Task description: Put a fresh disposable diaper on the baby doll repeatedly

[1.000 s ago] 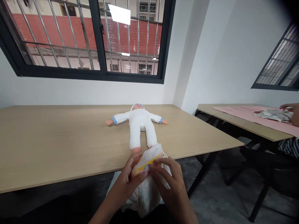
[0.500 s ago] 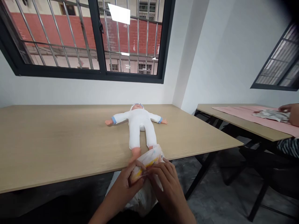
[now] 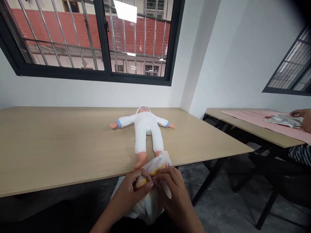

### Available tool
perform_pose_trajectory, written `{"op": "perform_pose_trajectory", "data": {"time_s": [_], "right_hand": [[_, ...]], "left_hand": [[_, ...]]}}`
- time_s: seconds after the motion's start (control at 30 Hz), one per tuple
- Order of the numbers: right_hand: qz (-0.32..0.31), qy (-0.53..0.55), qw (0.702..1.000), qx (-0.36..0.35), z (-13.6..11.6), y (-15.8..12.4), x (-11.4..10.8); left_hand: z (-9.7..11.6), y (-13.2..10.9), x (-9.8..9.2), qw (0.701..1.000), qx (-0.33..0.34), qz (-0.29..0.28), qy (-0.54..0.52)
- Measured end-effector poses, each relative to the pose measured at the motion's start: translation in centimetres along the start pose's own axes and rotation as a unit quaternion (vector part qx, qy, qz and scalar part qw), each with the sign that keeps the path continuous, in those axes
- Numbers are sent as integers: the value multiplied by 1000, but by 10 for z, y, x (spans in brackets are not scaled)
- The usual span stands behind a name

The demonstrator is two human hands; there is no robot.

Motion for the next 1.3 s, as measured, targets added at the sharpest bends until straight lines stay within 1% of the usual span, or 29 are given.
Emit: {"op": "perform_pose_trajectory", "data": {"time_s": [0.1, 0.3, 0.47, 0.53, 0.63, 0.7, 0.87, 0.93, 1.07, 1.13, 1.23, 1.3], "right_hand": [[-1, 5, 1000, 5, -2, 2, -1], [58, -51, 997, -23, -12, 2, -3], [72, -62, 995, -33, -12, 2, -3], [70, -57, 995, -41, -12, 2, -4], [39, -43, 998, -40, -12, 2, -3], [19, -29, 999, -33, -12, 1, -2], [-9, 0, 999, -31, -18, 1, -4], [-2, -13, 999, -33, -21, 3, -6], [44, -56, 997, -37, -25, 6, -11], [42, -54, 997, -30, -25, 6, -11], [33, -41, 999, -6, -23, 5, -8], [41, -36, 998, -9, -24, 4, -9]], "left_hand": [[3, -2, 0, 1000, 2, -2, 1], [6, -2, 0, 1000, -9, -2, -18], [2, -1, 4, 997, -9, -16, -77], [0, -2, 5, 995, -10, -29, -93], [-2, -3, 4, 995, -18, -40, -87], [-2, -3, 3, 996, -23, -41, -80], [1, -2, 1, 997, -16, -37, -64], [0, -2, 1, 998, -12, -38, -51], [-3, -1, 1, 999, 4, -40, -25], [-3, 0, 1, 999, 8, -38, -19], [-1, 0, 1, 999, 2, -51, -12], [0, -1, 0, 998, -3, -61, -3]]}}
Point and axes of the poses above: each hand's wrist, its own y-axis towards the middle knuckle, its own x-axis out of the palm, z = x × y, the point moved 7 cm from there along y, towards the middle knuckle, and after that the axes turned 13 degrees about x, right-handed, at the moved point
